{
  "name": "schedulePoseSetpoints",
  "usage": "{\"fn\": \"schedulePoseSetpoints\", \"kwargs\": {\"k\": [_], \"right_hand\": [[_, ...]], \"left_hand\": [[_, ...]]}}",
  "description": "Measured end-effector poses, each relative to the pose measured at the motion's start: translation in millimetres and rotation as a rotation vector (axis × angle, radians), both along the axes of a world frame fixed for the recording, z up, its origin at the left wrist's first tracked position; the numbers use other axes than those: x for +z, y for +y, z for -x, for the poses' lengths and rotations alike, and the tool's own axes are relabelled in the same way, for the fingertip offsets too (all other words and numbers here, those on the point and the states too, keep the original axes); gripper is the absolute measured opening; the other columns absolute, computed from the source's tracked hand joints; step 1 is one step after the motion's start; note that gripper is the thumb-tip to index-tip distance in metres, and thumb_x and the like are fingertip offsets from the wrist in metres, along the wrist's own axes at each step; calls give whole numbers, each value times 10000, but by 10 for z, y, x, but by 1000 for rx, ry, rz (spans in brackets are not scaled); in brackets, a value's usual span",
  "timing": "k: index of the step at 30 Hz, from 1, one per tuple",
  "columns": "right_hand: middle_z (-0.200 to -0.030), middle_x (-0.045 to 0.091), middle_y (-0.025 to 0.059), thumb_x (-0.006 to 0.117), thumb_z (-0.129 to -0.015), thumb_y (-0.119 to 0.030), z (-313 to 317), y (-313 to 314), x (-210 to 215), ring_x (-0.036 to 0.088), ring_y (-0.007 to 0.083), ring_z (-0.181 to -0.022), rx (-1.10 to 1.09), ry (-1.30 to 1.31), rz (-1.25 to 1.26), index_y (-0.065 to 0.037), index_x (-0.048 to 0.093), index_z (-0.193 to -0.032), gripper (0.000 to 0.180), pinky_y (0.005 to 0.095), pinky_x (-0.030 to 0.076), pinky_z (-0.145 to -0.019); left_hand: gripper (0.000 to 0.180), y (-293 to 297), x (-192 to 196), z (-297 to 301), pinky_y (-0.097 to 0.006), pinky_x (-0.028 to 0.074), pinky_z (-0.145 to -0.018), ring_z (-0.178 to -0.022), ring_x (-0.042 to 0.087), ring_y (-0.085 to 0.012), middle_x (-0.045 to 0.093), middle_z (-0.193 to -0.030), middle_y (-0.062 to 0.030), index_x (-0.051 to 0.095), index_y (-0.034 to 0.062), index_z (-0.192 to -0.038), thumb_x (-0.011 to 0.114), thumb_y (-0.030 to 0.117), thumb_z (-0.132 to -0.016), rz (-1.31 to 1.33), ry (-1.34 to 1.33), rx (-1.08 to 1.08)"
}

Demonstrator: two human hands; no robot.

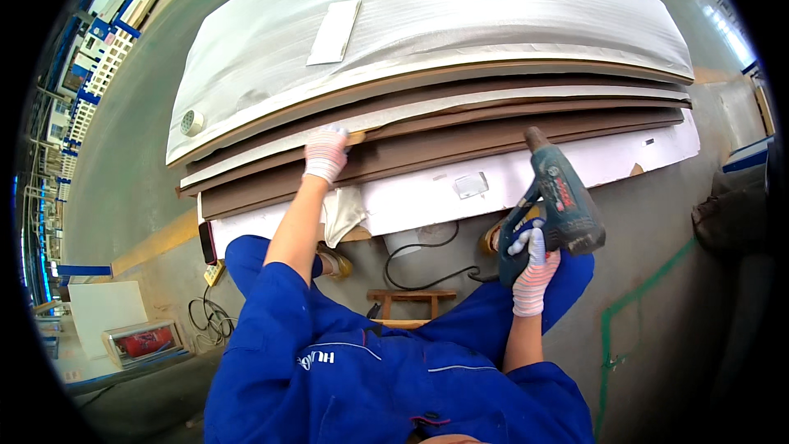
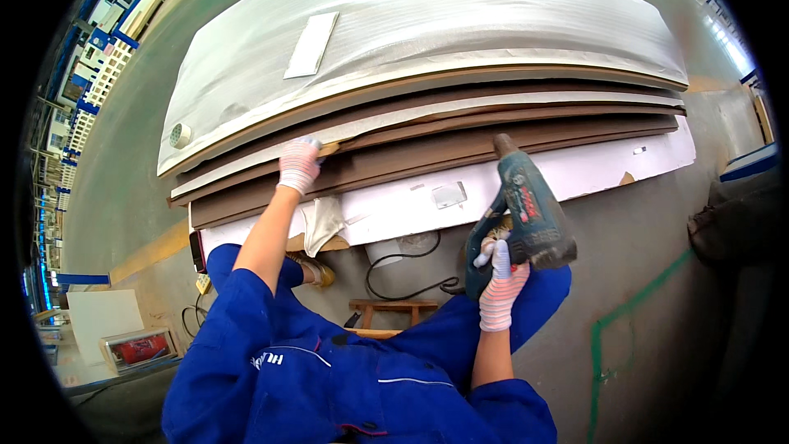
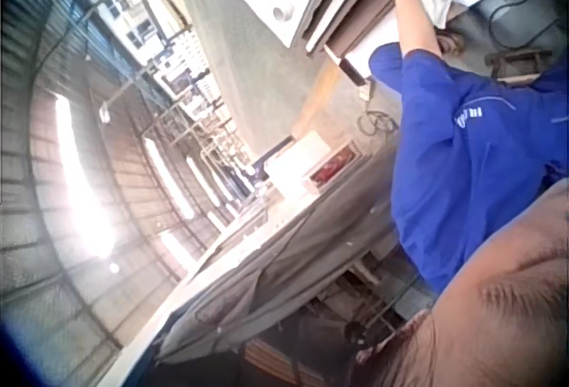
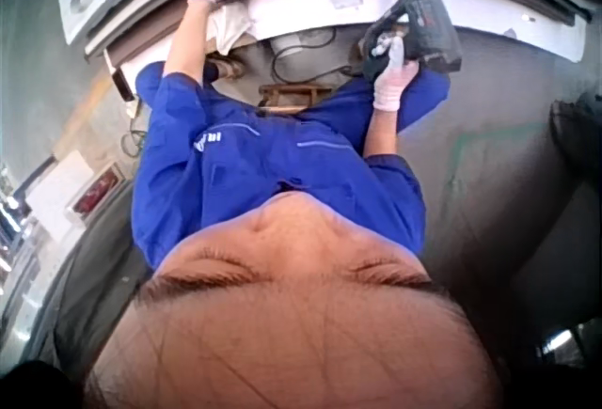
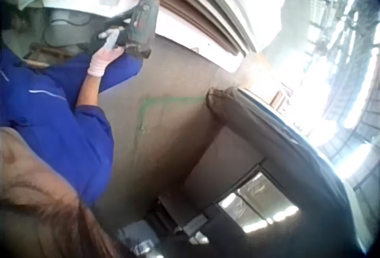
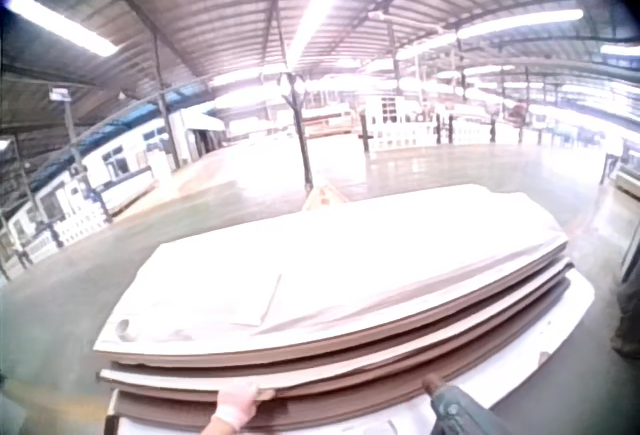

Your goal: The person sits on the floor and uses a heat gun to apply heat to the edges of stacked wooden boards. They then use a small wooden block to press and smooth the heated edges, repeating this process along the length of the boards.

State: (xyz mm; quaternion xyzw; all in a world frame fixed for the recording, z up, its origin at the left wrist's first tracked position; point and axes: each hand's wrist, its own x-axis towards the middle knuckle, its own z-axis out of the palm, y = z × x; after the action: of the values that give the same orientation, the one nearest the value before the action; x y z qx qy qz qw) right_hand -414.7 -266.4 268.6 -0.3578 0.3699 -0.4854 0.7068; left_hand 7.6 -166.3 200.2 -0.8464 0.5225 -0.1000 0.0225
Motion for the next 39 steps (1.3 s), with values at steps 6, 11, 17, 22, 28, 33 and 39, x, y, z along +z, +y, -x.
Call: {"fn": "schedulePoseSetpoints", "kwargs": {"k": [6,11,17,22,28,33,39], "right_hand": [[-728,580,47,634,-891,-163,-371,414,-192,543,127,-567,176,92,24,-37,540,-1027,208,265,451,-520],[-714,575,49,649,-880,-143,-994,764,-376,551,124,-544,349,16,-95,-30,546,-987,186,262,458,-502],[-713,566,56,634,-881,-123,-1362,978,-429,546,134,-548,396,70,-148,-35,527,-987,174,274,458,-514],[-717,562,57,622,-887,-140,-1438,995,-411,539,133,-550,402,110,-62,-42,524,-985,169,266,452,-515],[-726,557,62,632,-882,-127,-1541,951,-466,536,144,-554,394,136,-147,-44,511,-1010,194,279,455,-513],[-724,557,65,627,-884,-122,-1545,950,-491,538,148,-557,382,71,-160,-49,511,-1018,192,286,451,-504],[-712,559,53,619,-895,-116,-1572,933,-507,534,129,-549,349,-99,-163,-47,516,-979,150,270,448,-503]], "left_hand": [[212,1138,136,-709,-425,503,-741,-882,605,-317,620,-910,-129,622,89,-862,709,217,-718,-99,-13,334],[259,1853,191,-752,-432,496,-742,-869,605,-317,622,-880,-122,615,98,-930,701,254,-742,-211,149,290],[297,1515,-219,18,-404,506,-763,-889,616,-297,635,-901,-103,617,123,-989,687,206,-712,-303,188,-110],[533,1223,-742,605,-399,489,-803,-1032,591,-288,576,-1197,-157,475,81,-1294,605,218,-796,-184,239,-133],[519,1031,-892,729,-412,475,-832,-999,591,-307,576,-1183,-158,462,41,-1301,555,290,-855,-206,313,-188],[334,1027,-511,468,-434,476,-765,-860,604,-316,644,-950,-119,581,101,-1138,549,297,-868,55,350,-179],[289,845,-86,53,-422,442,-785,-886,573,-297,626,-926,-89,580,114,-1086,608,247,-831,366,201,-72]]}}
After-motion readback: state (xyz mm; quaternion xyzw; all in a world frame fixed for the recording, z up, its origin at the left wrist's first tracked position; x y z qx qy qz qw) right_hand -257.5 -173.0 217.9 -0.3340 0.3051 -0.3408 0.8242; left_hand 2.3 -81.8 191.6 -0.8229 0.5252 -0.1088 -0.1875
